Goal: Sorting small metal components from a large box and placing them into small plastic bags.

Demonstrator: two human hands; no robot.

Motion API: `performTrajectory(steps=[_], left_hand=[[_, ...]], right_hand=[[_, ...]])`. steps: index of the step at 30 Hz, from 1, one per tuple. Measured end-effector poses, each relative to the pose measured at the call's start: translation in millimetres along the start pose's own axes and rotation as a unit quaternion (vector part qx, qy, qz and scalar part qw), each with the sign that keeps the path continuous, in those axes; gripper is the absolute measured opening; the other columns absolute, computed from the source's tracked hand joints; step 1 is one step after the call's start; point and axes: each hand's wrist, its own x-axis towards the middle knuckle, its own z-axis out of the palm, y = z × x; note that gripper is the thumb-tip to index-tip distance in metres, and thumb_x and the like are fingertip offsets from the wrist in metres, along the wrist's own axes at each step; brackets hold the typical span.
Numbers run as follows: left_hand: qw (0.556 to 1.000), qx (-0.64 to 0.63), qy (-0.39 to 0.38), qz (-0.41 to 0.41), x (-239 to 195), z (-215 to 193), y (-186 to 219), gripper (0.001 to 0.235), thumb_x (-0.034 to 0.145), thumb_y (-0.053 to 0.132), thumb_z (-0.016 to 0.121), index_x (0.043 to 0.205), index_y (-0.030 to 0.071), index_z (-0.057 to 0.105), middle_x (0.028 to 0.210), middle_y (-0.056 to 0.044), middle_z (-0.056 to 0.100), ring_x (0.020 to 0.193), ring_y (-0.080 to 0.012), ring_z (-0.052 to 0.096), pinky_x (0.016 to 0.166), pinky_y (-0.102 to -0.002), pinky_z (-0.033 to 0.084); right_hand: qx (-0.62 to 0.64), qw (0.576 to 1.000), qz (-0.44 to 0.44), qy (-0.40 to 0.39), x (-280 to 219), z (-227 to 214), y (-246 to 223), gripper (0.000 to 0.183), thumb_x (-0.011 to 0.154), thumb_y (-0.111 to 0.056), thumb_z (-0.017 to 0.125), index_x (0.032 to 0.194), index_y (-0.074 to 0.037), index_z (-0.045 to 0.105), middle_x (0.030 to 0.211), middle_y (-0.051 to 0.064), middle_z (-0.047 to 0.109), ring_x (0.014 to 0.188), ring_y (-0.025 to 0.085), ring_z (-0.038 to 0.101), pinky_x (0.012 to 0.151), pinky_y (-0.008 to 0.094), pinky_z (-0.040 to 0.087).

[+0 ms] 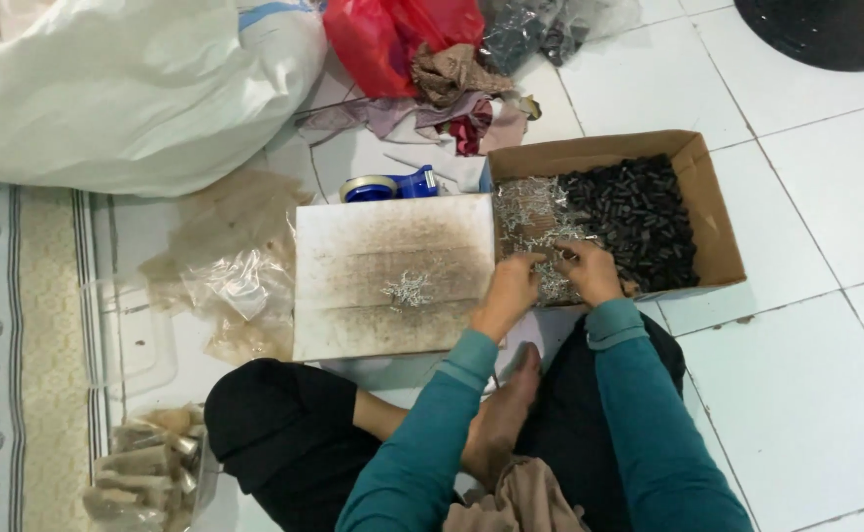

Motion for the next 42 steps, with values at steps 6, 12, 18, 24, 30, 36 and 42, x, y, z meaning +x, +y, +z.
performTrajectory(steps=[6, 12, 18, 24, 30, 36, 42], left_hand=[[0.967, 0.201, -0.139, -0.072, 30.9, 97.2, -38.5, 0.018, 0.089, 0.002, 0.060, 0.075, -0.003, 0.070, 0.069, -0.023, 0.068, 0.062, -0.0276, 0.073, 0.047, -0.035, 0.061], [0.928, 0.326, -0.153, -0.095, 29.9, 91.3, -35.9, 0.029, 0.096, 0.009, 0.056, 0.121, -0.004, 0.056, 0.114, -0.022, 0.065, 0.092, -0.0289, 0.075, 0.081, -0.040, 0.066], [0.954, 0.240, -0.158, -0.087, 32.7, 99.6, -50.7, 0.016, 0.094, -0.001, 0.053, 0.100, -0.008, 0.066, 0.088, -0.021, 0.070, 0.081, -0.0289, 0.076, 0.068, -0.037, 0.065], [0.980, 0.101, -0.119, -0.124, 37.5, 43.8, -2.7, 0.018, 0.091, -0.007, 0.056, 0.084, -0.013, 0.071, 0.079, -0.030, 0.072, 0.078, -0.0359, 0.076, 0.062, -0.042, 0.064], [0.989, -0.054, -0.016, -0.138, 23.7, 11.2, 26.1, 0.018, 0.098, 0.003, 0.058, 0.109, -0.007, 0.069, 0.106, -0.029, 0.066, 0.100, -0.0452, 0.071, 0.080, -0.050, 0.064], [0.991, -0.069, -0.020, -0.114, 24.6, 19.2, 15.0, 0.026, 0.100, 0.003, 0.051, 0.114, 0.000, 0.073, 0.103, -0.028, 0.071, 0.102, -0.0462, 0.070, 0.081, -0.051, 0.062], [0.989, -0.071, -0.081, -0.096, 25.5, 7.0, 23.0, 0.034, 0.100, 0.002, 0.053, 0.132, -0.001, 0.065, 0.122, -0.028, 0.069, 0.115, -0.0436, 0.067, 0.092, -0.049, 0.059]], right_hand=[[-0.295, 0.942, 0.047, -0.155, 20.1, 49.7, 45.8, 0.071, 0.095, 0.005, 0.054, 0.157, -0.028, 0.045, 0.155, 0.014, 0.042, 0.145, 0.039, 0.040, 0.115, 0.068, 0.040], [-0.299, 0.941, 0.009, -0.160, 32.2, 63.4, 47.6, 0.058, 0.093, 0.005, 0.058, 0.149, -0.008, 0.050, 0.144, 0.021, 0.049, 0.137, 0.043, 0.044, 0.104, 0.063, 0.053], [-0.238, 0.957, 0.041, -0.162, 17.9, 52.8, 21.4, 0.041, 0.093, 0.006, 0.049, 0.129, 0.000, 0.068, 0.126, 0.027, 0.068, 0.112, 0.043, 0.069, 0.089, 0.056, 0.062], [-0.137, 0.985, 0.042, -0.099, 21.5, 45.3, 43.7, 0.032, 0.099, -0.002, 0.055, 0.125, 0.000, 0.073, 0.118, 0.027, 0.073, 0.108, 0.043, 0.071, 0.087, 0.053, 0.061], [0.202, 0.975, 0.087, 0.024, 35.4, 48.3, 97.8, 0.023, 0.091, -0.001, 0.072, 0.113, -0.003, 0.077, 0.105, 0.025, 0.075, 0.069, 0.030, 0.075, 0.057, 0.039, 0.062], [0.324, 0.941, 0.095, 0.021, 20.2, 39.8, 70.4, 0.034, 0.094, 0.009, 0.061, 0.128, 0.007, 0.068, 0.130, 0.037, 0.059, 0.094, 0.030, 0.066, 0.073, 0.043, 0.064], [0.338, 0.938, 0.071, -0.008, 26.6, 42.2, 80.1, 0.045, 0.092, 0.007, 0.068, 0.136, 0.001, 0.064, 0.106, 0.028, 0.068, 0.088, 0.031, 0.069, 0.065, 0.043, 0.065]])
